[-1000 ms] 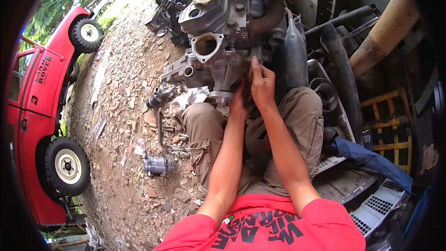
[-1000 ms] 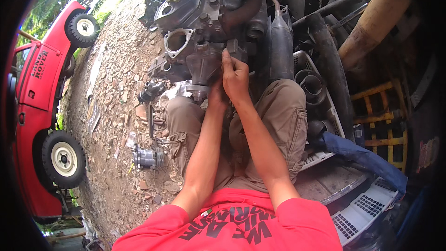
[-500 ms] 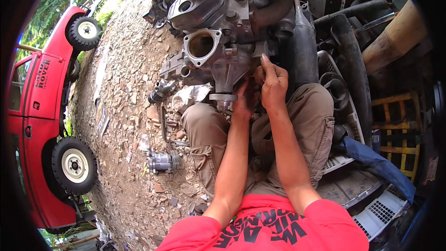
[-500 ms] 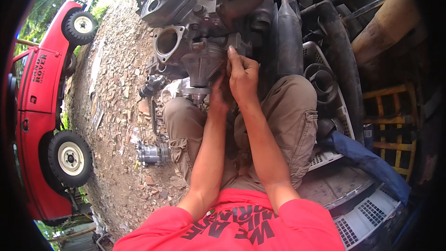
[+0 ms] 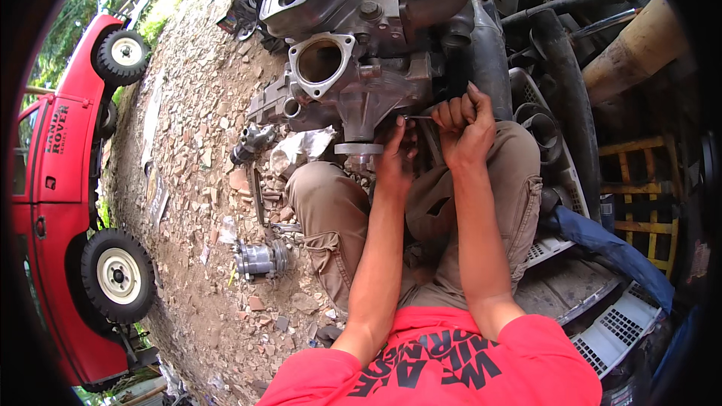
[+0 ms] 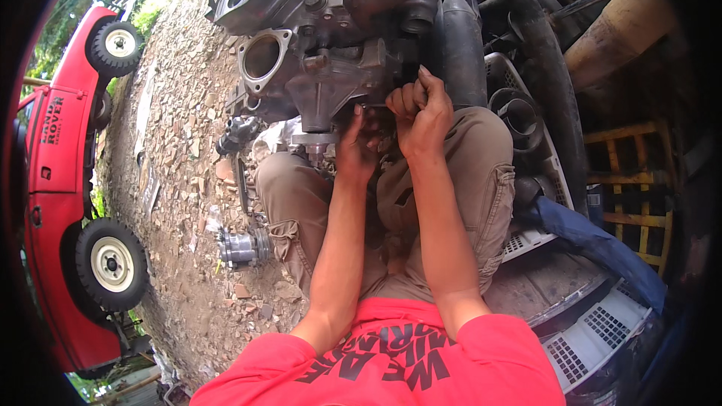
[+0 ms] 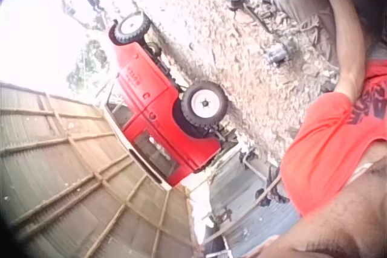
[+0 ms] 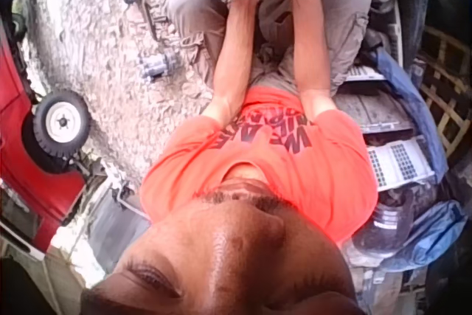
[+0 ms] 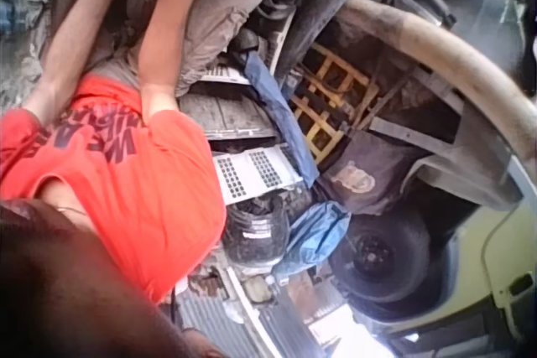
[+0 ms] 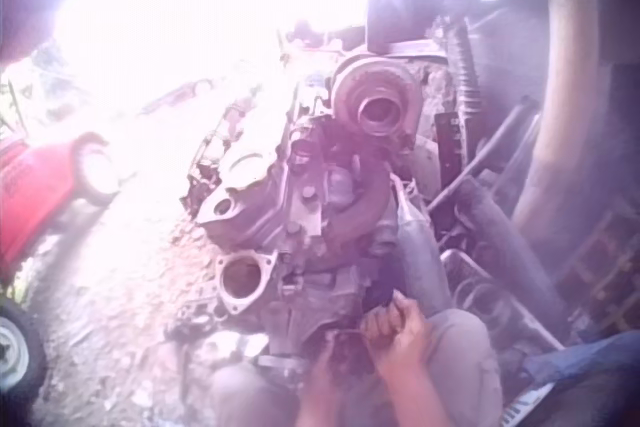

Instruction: The person sits on the ground and uses a wrench to loosen and remove bolts from a car engine block. They repeatedly reposition the wrench and remove bolts one by one, placing them on the ground.

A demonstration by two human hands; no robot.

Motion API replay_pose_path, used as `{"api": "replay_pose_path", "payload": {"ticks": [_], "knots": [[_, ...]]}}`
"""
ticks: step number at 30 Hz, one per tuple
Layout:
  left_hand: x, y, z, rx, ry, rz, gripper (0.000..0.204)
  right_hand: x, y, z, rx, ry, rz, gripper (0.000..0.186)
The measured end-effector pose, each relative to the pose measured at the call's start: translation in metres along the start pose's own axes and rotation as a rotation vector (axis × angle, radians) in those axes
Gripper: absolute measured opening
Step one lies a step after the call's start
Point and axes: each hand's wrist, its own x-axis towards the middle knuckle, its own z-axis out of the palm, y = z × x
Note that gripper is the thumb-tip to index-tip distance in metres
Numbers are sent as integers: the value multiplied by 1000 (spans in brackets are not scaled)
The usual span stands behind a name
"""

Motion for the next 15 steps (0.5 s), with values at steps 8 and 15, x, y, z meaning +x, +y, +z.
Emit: {"api": "replay_pose_path", "payload": {"ticks": [8, 15], "knots": [[12, 6, 5, 167, 145, 156, 25, 21, 34, -51, 521, 111, 99, 43], [12, 4, 5, 229, 124, 193, 22, 33, 44, -65, 573, 81, 136, 43]]}}
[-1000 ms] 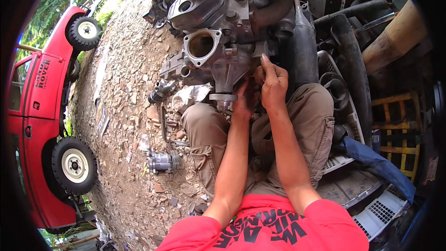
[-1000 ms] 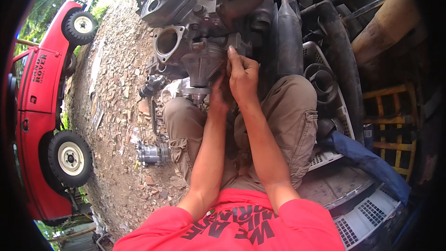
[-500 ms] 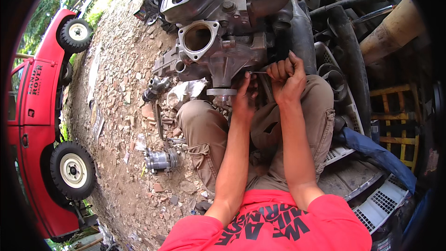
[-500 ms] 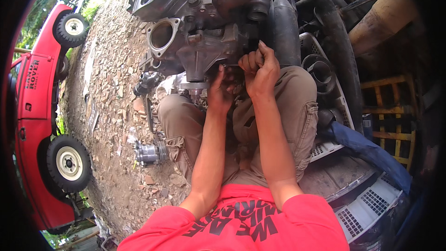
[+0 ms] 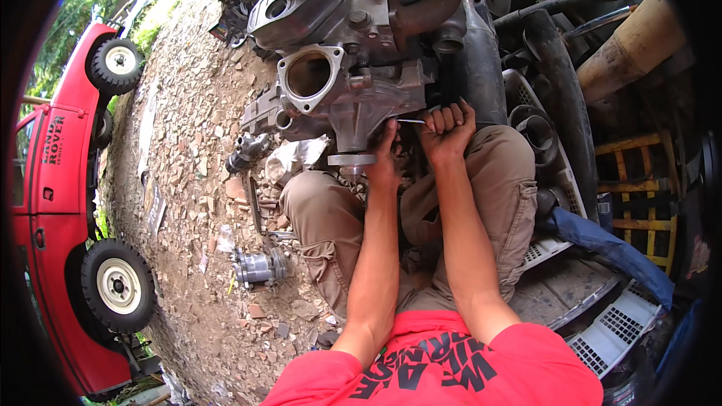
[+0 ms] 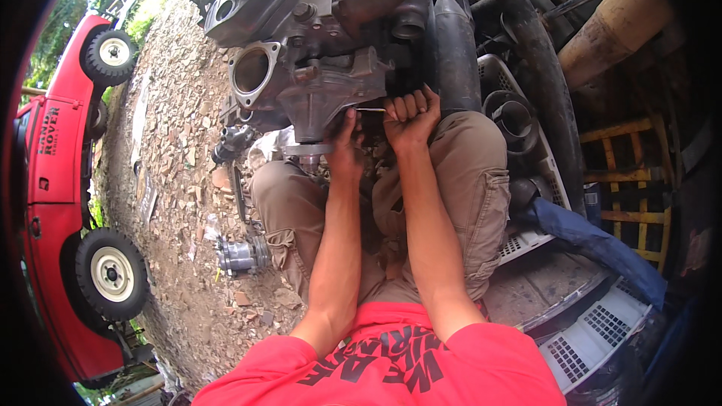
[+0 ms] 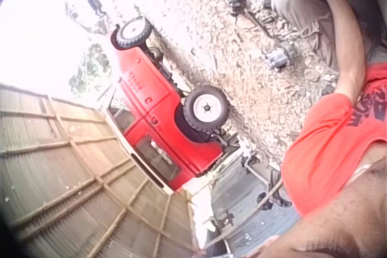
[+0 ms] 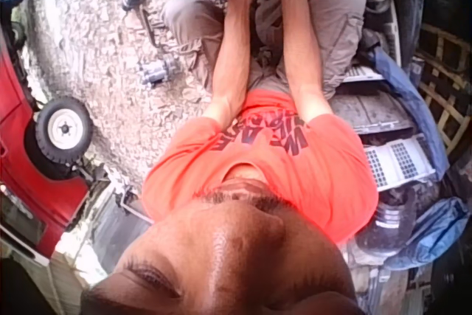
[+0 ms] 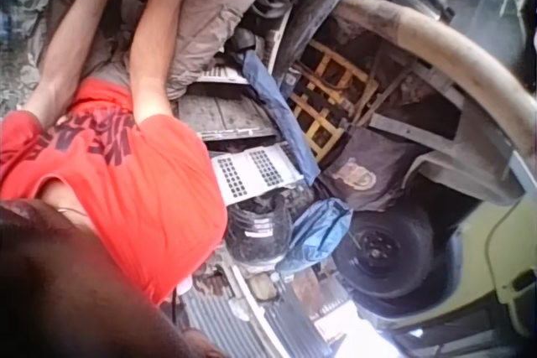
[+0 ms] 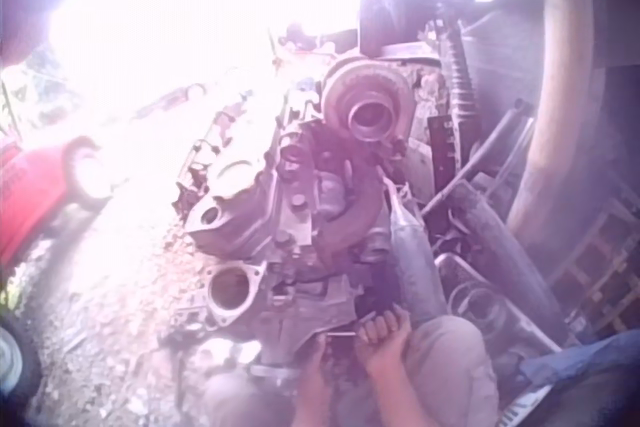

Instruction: The person sits on the ground and uses a wrench to loosen and remove bolts from a car engine block. They repeatedly reposition the wrench and remove bolts one by one, placing them on the ground.

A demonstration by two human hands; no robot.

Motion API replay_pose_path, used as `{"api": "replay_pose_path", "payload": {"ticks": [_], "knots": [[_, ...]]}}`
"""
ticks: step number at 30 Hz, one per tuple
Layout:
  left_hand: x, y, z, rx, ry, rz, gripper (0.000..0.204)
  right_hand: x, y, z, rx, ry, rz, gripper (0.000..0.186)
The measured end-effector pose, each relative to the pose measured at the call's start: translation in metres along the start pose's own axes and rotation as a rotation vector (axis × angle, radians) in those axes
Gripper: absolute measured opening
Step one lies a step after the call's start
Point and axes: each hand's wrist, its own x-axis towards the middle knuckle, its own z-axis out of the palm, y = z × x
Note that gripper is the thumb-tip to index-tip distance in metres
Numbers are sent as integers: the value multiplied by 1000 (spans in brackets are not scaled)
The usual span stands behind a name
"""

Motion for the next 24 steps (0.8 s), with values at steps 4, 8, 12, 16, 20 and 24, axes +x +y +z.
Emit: {"api": "replay_pose_path", "payload": {"ticks": [4, 8, 12, 16, 20, 24], "knots": [[6, -2, -7, 22, -48, -5, 22, 7, 1, -7, 31, -15, 21, 43], [6, 0, -4, 23, -44, -51, 25, 6, -2, -5, 26, 7, -14, 43], [3, 4, 0, 20, -11, -65, 26, 3, -1, -2, -18, 45, -40, 42], [-3, 5, 6, 11, 54, -57, 25, -1, 0, -2, -29, 50, -61, 42], [-1, 0, 5, 33, 39, -3, 23, 1, 0, -3, -19, 27, -52, 42], [1, -4, 6, -49, 12, -32, 21, 7, -3, -16, -15, -41, -36, 39]]}}
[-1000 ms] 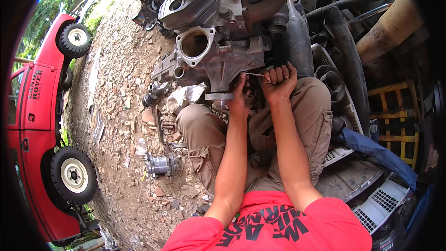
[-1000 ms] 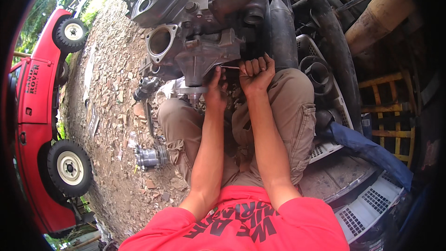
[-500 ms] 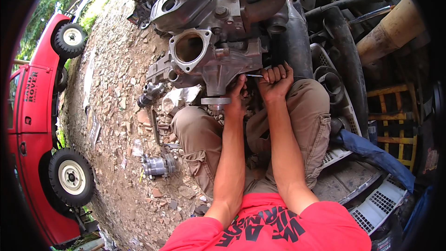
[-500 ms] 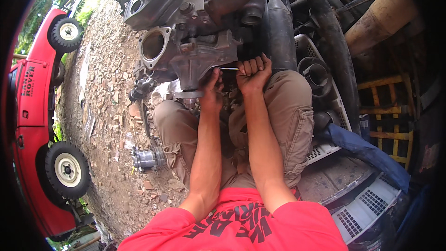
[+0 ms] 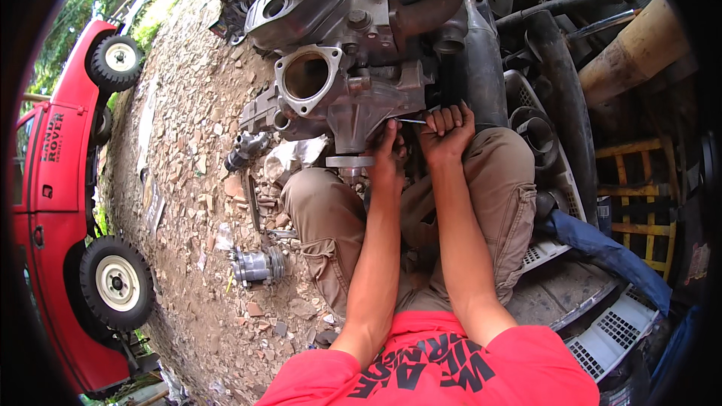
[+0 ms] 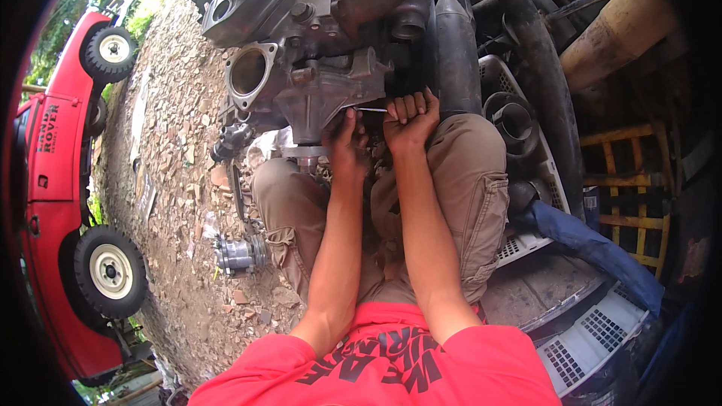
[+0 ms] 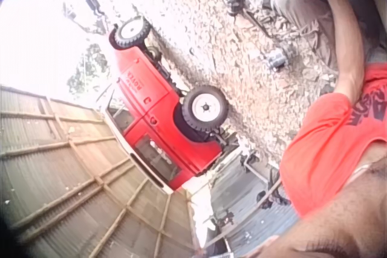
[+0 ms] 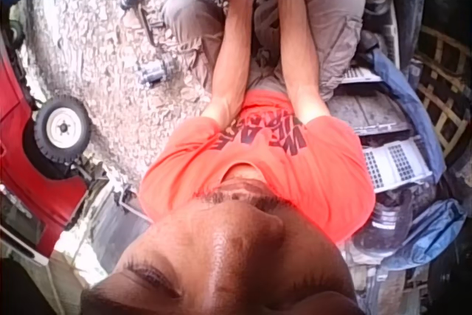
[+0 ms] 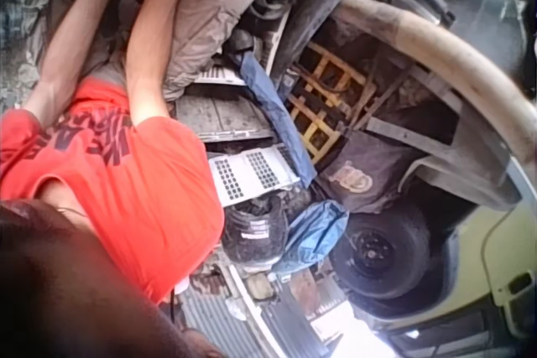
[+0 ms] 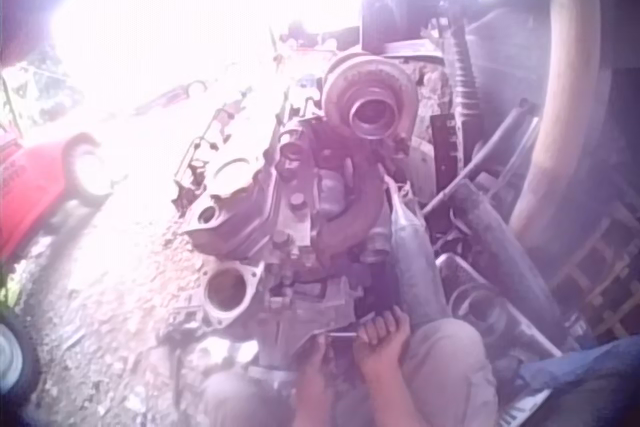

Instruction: The person sits on the ground and uses a wrench to loosen and remove bolts from a car engine block. They repeatedly reposition the wrench and remove bolts one by one, placing them on the ground.

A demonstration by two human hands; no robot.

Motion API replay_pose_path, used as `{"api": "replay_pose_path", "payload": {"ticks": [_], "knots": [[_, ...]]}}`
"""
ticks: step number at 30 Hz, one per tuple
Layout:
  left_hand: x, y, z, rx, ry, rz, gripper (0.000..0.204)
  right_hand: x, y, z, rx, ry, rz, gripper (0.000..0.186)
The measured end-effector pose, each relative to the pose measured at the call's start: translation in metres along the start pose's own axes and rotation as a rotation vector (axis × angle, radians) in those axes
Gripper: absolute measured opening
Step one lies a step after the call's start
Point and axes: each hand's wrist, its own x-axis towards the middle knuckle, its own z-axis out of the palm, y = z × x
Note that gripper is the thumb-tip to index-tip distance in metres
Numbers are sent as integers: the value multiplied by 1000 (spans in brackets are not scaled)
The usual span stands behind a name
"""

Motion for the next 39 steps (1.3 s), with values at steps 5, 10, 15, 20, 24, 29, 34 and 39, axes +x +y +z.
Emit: {"api": "replay_pose_path", "payload": {"ticks": [5, 10, 15, 20, 24, 29, 34, 39], "knots": [[2, 3, -2, -41, -21, 7, 22, -6, 14, 18, -162, 398, 6, 28], [-2, 8, 2, 8, 8, -67, 26, 3, 10, 9, -173, 370, 3, 27], [1, -11, -9, -17, -112, 92, 28, -58, 36, 94, -965, -189, -204, 39], [15, -8, -18, -306, -230, -226, 26, -51, 44, 103, -1146, -136, -300, 47], [-3, -4, -17, -170, -184, -259, 24, -52, 32, 111, -1035, -100, -247, 47], [-12, 2, -13, -112, -53, -144, 22, -46, 11, 91, -527, 45, -82, 45], [-11, 12, 4, -23, 24, 9, 25, -27, -3, 44, -57, 103, -11, 43], [-4, 2, 2, 38, 65, 73, 23, -16, 1, 31, 7, 132, 0, 43]]}}
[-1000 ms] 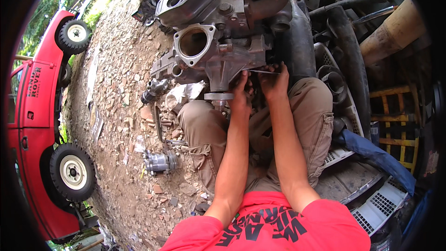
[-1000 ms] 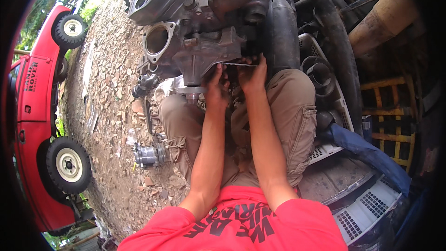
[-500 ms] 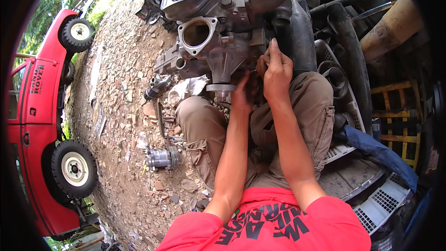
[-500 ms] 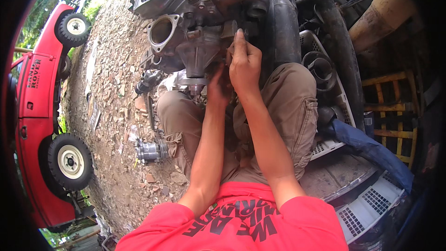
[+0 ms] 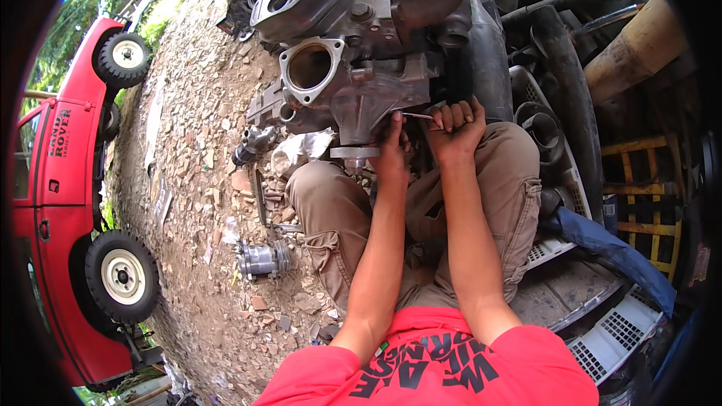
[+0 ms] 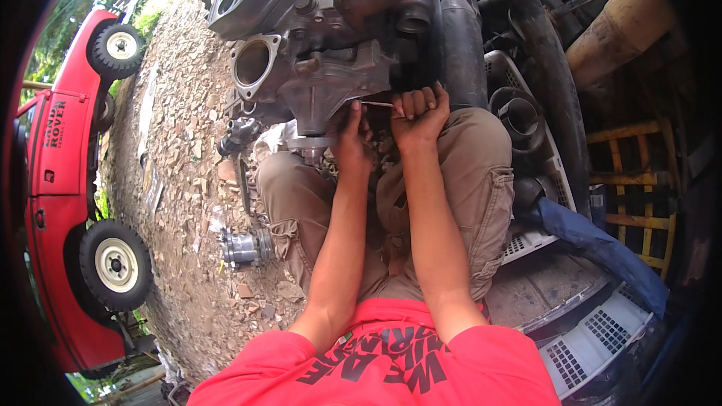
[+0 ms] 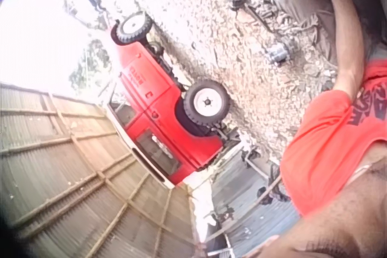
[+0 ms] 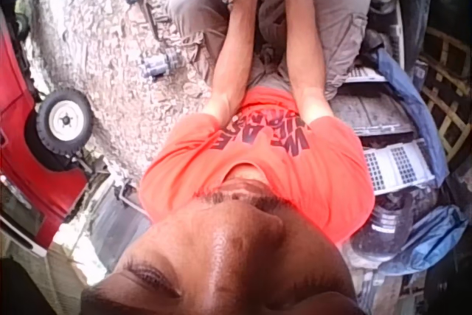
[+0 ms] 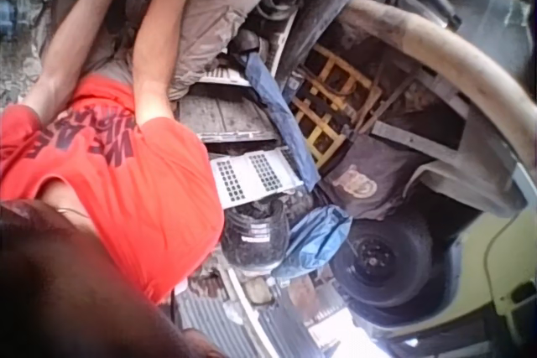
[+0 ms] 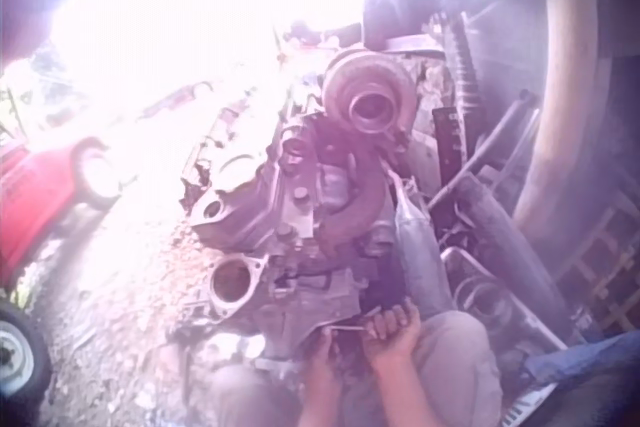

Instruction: The person sits on the ground and uses a wrench to loosen and remove bolts from a car engine block. They repeatedly reposition the wrench and remove bolts one by one, placing them on the ground.

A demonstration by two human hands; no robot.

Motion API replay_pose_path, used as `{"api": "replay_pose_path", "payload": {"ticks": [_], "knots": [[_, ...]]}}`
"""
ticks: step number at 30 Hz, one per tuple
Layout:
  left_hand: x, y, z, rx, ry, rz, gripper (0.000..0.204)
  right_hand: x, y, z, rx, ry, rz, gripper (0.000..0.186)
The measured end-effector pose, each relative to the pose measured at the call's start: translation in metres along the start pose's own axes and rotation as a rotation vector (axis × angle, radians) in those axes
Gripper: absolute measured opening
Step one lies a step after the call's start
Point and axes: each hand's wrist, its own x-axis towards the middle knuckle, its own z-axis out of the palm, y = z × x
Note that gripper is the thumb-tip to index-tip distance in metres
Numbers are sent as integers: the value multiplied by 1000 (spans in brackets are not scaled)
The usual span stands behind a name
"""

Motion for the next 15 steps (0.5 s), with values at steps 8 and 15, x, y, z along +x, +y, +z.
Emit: {"api": "replay_pose_path", "payload": {"ticks": [8, 15], "knots": [[7, -11, 0, 104, -15, 186, 18, 17, 5, -15, 89, 19, -15, 44], [22, -29, -19, -731, -526, -198, 29, -61, 53, 74, -1409, -418, -389, 46]]}}
